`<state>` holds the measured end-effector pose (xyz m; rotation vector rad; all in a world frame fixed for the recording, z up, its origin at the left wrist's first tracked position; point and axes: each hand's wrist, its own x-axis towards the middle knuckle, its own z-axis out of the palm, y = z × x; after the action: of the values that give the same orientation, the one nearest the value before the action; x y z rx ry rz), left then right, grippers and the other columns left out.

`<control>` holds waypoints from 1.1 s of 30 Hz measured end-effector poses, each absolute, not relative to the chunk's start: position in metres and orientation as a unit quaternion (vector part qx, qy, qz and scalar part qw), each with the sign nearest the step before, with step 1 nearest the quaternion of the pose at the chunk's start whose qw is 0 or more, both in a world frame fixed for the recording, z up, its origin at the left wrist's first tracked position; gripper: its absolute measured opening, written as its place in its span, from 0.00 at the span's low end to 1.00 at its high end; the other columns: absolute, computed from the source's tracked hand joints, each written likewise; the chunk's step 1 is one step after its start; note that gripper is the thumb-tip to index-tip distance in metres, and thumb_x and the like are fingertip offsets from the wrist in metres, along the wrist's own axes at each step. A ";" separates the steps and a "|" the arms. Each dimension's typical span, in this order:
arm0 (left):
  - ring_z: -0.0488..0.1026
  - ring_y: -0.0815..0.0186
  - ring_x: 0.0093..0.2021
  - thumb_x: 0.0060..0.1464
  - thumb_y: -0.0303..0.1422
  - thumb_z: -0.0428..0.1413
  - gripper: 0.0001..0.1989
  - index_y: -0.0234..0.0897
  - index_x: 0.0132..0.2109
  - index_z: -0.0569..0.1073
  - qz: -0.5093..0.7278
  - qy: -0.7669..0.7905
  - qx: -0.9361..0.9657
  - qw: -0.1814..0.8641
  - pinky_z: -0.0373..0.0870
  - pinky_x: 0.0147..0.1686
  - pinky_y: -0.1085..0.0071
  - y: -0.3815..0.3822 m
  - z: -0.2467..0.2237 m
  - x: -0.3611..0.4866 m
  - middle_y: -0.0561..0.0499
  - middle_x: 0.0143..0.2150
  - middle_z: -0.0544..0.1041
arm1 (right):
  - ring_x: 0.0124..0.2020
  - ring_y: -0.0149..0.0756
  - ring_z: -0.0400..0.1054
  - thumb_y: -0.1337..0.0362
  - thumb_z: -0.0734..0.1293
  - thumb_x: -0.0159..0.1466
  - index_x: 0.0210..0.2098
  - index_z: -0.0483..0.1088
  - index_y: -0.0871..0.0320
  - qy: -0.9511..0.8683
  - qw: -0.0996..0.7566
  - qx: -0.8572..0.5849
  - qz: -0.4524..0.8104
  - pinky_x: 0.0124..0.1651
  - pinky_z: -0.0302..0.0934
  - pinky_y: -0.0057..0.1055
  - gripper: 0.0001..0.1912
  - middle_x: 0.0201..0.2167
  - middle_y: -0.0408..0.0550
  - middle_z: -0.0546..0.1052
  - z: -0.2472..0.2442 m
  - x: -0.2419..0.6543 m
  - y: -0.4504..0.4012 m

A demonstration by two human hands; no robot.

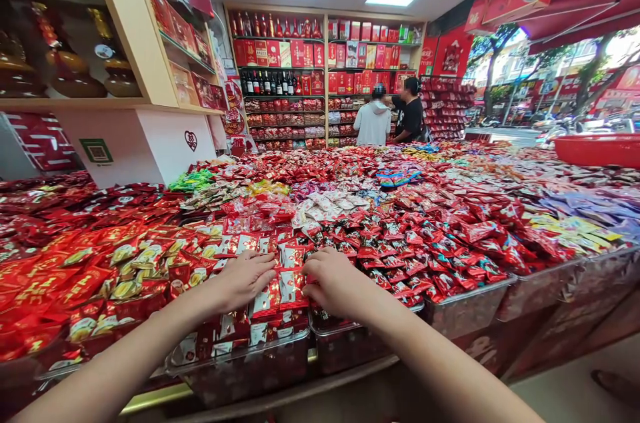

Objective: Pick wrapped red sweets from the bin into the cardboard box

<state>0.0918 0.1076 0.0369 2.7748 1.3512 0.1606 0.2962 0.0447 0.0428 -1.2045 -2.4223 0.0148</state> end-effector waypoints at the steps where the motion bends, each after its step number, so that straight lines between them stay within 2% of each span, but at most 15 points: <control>1: 0.63 0.57 0.53 0.57 0.41 0.39 0.18 0.44 0.44 0.71 0.049 0.441 0.896 0.028 0.57 0.52 0.56 0.106 0.036 0.091 0.49 0.51 0.72 | 0.40 0.37 0.65 0.67 0.62 0.58 0.35 0.71 0.60 -0.873 0.215 -0.437 0.003 0.44 0.57 0.33 0.08 0.34 0.52 0.74 0.043 0.297 0.047; 4: 0.60 0.55 0.56 0.57 0.43 0.37 0.21 0.43 0.50 0.68 0.038 0.450 0.892 0.032 0.56 0.52 0.52 0.100 0.036 0.090 0.47 0.57 0.67 | 0.39 0.36 0.67 0.67 0.61 0.59 0.36 0.72 0.61 -0.878 0.181 -0.444 -0.010 0.42 0.57 0.30 0.09 0.34 0.51 0.76 0.046 0.290 0.067; 7: 0.60 0.52 0.57 0.57 0.43 0.35 0.24 0.41 0.52 0.66 0.029 0.453 0.891 0.033 0.56 0.52 0.48 0.096 0.037 0.090 0.44 0.59 0.64 | 0.38 0.36 0.68 0.68 0.60 0.59 0.37 0.72 0.61 -0.884 0.146 -0.443 -0.021 0.41 0.58 0.28 0.11 0.35 0.51 0.77 0.046 0.271 0.101; 13: 0.63 0.52 0.53 0.57 0.41 0.35 0.22 0.41 0.48 0.69 0.040 0.445 0.895 0.020 0.59 0.48 0.47 0.093 0.036 0.089 0.46 0.55 0.68 | 0.37 0.39 0.69 0.70 0.62 0.55 0.35 0.75 0.58 -0.900 0.101 -0.421 -0.047 0.43 0.57 0.32 0.12 0.33 0.52 0.78 0.034 0.231 0.165; 20: 0.62 0.48 0.53 0.57 0.41 0.37 0.21 0.39 0.46 0.69 0.045 0.448 0.892 0.020 0.59 0.46 0.43 0.092 0.034 0.088 0.43 0.55 0.68 | 0.37 0.40 0.68 0.69 0.62 0.55 0.34 0.75 0.59 -0.897 0.097 -0.425 -0.071 0.42 0.57 0.33 0.11 0.33 0.53 0.77 0.030 0.221 0.182; 25: 0.64 0.53 0.51 0.57 0.42 0.36 0.21 0.40 0.46 0.68 0.057 0.445 0.893 0.027 0.60 0.47 0.50 0.097 0.032 0.089 0.45 0.51 0.71 | 0.36 0.43 0.68 0.70 0.62 0.54 0.31 0.74 0.66 -0.892 0.119 -0.430 -0.067 0.41 0.58 0.36 0.10 0.31 0.59 0.76 0.043 0.223 0.166; 28: 0.65 0.54 0.50 0.57 0.42 0.36 0.20 0.42 0.46 0.68 0.058 0.441 0.895 0.027 0.61 0.47 0.54 0.097 0.032 0.089 0.45 0.48 0.72 | 0.38 0.39 0.67 0.69 0.61 0.56 0.34 0.73 0.64 -0.895 0.157 -0.412 -0.061 0.44 0.57 0.33 0.11 0.33 0.55 0.76 0.059 0.232 0.128; 30: 0.66 0.53 0.49 0.57 0.42 0.37 0.19 0.43 0.44 0.70 0.055 0.436 0.898 0.027 0.62 0.45 0.53 0.096 0.033 0.088 0.46 0.48 0.73 | 0.37 0.33 0.67 0.67 0.59 0.59 0.36 0.72 0.61 -0.904 0.193 -0.382 -0.002 0.42 0.57 0.27 0.11 0.34 0.49 0.76 0.065 0.245 0.087; 32: 0.65 0.53 0.50 0.57 0.40 0.39 0.18 0.44 0.44 0.70 0.054 0.431 0.901 0.024 0.62 0.46 0.54 0.098 0.037 0.085 0.47 0.50 0.71 | 0.31 0.28 0.68 0.66 0.58 0.60 0.36 0.72 0.59 -0.897 0.213 -0.342 0.182 0.34 0.59 0.22 0.11 0.30 0.43 0.76 0.059 0.262 0.040; 33: 0.64 0.55 0.51 0.57 0.39 0.39 0.17 0.43 0.44 0.70 0.054 0.428 0.902 0.020 0.62 0.47 0.56 0.100 0.039 0.083 0.47 0.51 0.71 | 0.29 0.27 0.68 0.63 0.60 0.59 0.36 0.72 0.57 -0.881 0.170 -0.337 0.286 0.31 0.59 0.21 0.11 0.29 0.41 0.76 0.051 0.271 0.018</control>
<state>0.0832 0.1004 0.0392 2.7970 1.3287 0.1669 0.2709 0.0179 0.0513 -0.9577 -2.5023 0.8134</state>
